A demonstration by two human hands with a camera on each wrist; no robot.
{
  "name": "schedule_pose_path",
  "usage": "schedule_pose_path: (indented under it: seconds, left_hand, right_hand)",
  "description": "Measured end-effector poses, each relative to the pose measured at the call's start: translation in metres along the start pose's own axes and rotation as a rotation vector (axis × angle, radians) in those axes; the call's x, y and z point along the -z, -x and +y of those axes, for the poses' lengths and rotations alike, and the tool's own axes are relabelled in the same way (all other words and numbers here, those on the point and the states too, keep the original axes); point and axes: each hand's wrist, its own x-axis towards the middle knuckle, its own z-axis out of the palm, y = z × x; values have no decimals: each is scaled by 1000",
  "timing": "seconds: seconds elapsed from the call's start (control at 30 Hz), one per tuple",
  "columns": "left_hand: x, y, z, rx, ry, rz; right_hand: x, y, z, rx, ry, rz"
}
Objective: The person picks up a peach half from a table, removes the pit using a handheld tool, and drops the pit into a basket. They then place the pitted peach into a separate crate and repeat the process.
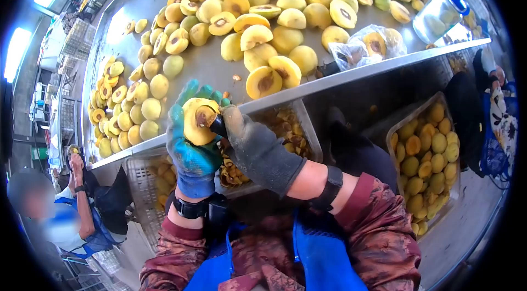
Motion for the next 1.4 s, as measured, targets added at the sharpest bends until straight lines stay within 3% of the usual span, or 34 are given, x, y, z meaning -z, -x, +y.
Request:
schedule_pose_path:
  seconds: [0.33,0.4,0.47,0.57,0.67,0.7,0.8,0.9,1.03,1.1,1.27,1.33,1.4]
  left_hand:
    - [8,4,-11,-133,-100,-77]
    - [12,4,-11,-218,-387,-99]
    - [13,4,-10,-145,-219,-103]
    - [16,6,-10,-129,-254,-55]
    - [21,5,-12,-256,-472,-89]
    - [22,6,-13,-310,-559,-91]
    - [23,6,-12,-192,-297,-77]
    - [24,6,-14,-296,-434,-122]
    - [25,5,-11,-243,-363,-173]
    - [23,4,-10,-148,-236,-156]
    - [23,3,-14,-184,-312,-105]
    - [23,5,-15,-202,-294,-112]
    - [24,5,-17,-231,-291,-122]
  right_hand:
    - [-9,12,7,-66,-5,-72]
    - [-13,15,12,-81,-10,-117]
    - [-18,18,19,-115,-54,-149]
    - [-22,17,21,-108,-161,-98]
    - [-21,13,13,-78,-237,-29]
    - [-23,15,14,-152,-254,-67]
    - [-21,15,11,-144,-244,-74]
    - [-19,19,8,-158,-164,-154]
    - [-7,17,-1,-265,-221,-253]
    - [-9,17,-2,-267,-242,-223]
    - [-18,17,7,-231,-188,-138]
    - [-12,16,-2,-163,-295,-67]
    - [-8,17,-3,-225,-327,-164]
